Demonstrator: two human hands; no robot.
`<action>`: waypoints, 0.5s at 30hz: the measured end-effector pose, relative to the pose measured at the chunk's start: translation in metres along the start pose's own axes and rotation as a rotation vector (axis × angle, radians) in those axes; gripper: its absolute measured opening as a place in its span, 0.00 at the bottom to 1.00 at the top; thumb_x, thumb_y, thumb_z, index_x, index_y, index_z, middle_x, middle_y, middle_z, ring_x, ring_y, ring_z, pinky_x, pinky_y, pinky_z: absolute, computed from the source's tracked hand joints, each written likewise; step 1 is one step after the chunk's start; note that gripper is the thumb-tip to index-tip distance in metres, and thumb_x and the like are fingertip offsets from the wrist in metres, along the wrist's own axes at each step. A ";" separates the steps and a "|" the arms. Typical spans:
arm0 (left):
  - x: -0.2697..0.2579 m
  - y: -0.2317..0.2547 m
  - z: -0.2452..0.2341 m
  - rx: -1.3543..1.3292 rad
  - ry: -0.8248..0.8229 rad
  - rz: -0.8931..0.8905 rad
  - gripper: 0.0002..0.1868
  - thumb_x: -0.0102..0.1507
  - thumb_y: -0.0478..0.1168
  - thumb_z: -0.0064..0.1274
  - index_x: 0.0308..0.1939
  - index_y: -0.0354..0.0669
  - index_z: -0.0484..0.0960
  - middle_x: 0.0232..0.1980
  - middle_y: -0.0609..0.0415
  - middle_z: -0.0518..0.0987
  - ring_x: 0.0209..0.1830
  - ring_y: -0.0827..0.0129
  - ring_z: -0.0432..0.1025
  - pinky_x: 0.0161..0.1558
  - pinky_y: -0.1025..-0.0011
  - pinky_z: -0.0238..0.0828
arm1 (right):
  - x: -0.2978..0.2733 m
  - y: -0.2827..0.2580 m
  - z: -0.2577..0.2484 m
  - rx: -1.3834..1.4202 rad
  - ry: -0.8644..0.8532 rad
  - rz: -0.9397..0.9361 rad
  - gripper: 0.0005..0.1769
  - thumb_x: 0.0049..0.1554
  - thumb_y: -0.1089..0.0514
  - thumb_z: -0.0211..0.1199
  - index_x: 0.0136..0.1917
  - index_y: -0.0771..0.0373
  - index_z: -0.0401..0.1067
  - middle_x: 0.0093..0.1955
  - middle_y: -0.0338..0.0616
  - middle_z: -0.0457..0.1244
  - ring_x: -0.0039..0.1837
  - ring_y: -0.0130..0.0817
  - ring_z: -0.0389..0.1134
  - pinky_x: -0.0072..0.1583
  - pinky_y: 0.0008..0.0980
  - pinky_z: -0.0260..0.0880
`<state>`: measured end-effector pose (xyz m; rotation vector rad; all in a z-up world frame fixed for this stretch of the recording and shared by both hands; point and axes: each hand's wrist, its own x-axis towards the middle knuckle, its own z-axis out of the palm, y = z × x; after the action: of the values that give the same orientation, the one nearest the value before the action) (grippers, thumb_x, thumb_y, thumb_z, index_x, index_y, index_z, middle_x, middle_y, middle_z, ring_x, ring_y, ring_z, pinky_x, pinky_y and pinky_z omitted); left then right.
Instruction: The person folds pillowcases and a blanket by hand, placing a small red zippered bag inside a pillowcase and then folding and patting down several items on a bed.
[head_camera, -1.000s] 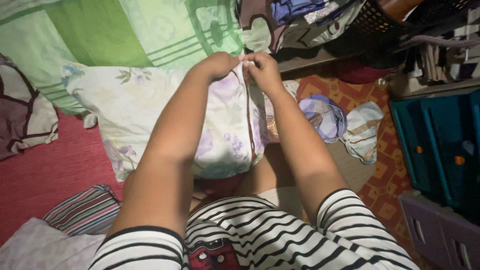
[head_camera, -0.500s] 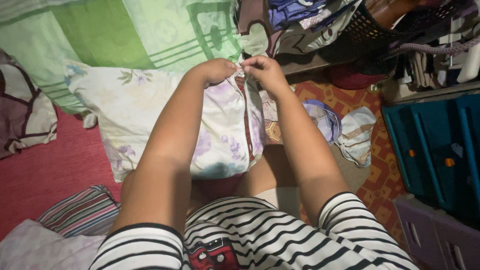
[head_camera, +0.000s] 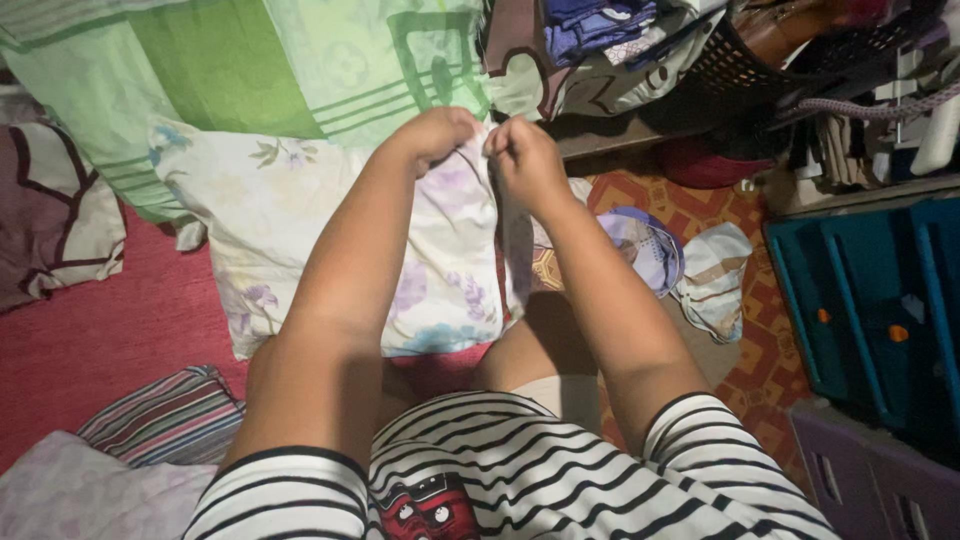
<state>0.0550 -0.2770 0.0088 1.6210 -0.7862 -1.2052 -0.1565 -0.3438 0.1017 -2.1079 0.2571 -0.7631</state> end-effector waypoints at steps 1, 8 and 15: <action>0.002 -0.001 -0.001 0.026 0.094 0.022 0.11 0.67 0.40 0.47 0.46 0.41 0.83 0.38 0.56 0.80 0.35 0.73 0.71 0.39 0.68 0.71 | -0.005 -0.006 0.001 -0.011 -0.045 -0.030 0.09 0.54 0.74 0.57 0.43 0.66 0.61 0.44 0.48 0.67 0.49 0.45 0.71 0.53 0.37 0.70; 0.007 0.026 -0.078 -0.220 0.814 0.068 0.12 0.69 0.41 0.42 0.43 0.39 0.80 0.36 0.49 0.77 0.33 0.61 0.68 0.38 0.58 0.63 | -0.091 -0.026 0.001 -0.268 -0.312 -0.039 0.08 0.57 0.65 0.63 0.39 0.63 0.65 0.40 0.55 0.64 0.47 0.56 0.67 0.50 0.48 0.67; -0.014 0.019 -0.123 0.327 1.015 0.267 0.10 0.68 0.43 0.50 0.41 0.43 0.83 0.43 0.50 0.82 0.44 0.62 0.78 0.50 0.59 0.73 | -0.173 -0.020 -0.010 -0.357 -0.710 0.343 0.06 0.58 0.61 0.58 0.50 0.57 0.71 0.50 0.49 0.67 0.57 0.48 0.69 0.55 0.44 0.69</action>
<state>0.1681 -0.2343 0.0407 2.0016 -0.4996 0.0214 -0.3013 -0.2630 0.0482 -2.4297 0.3643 0.2663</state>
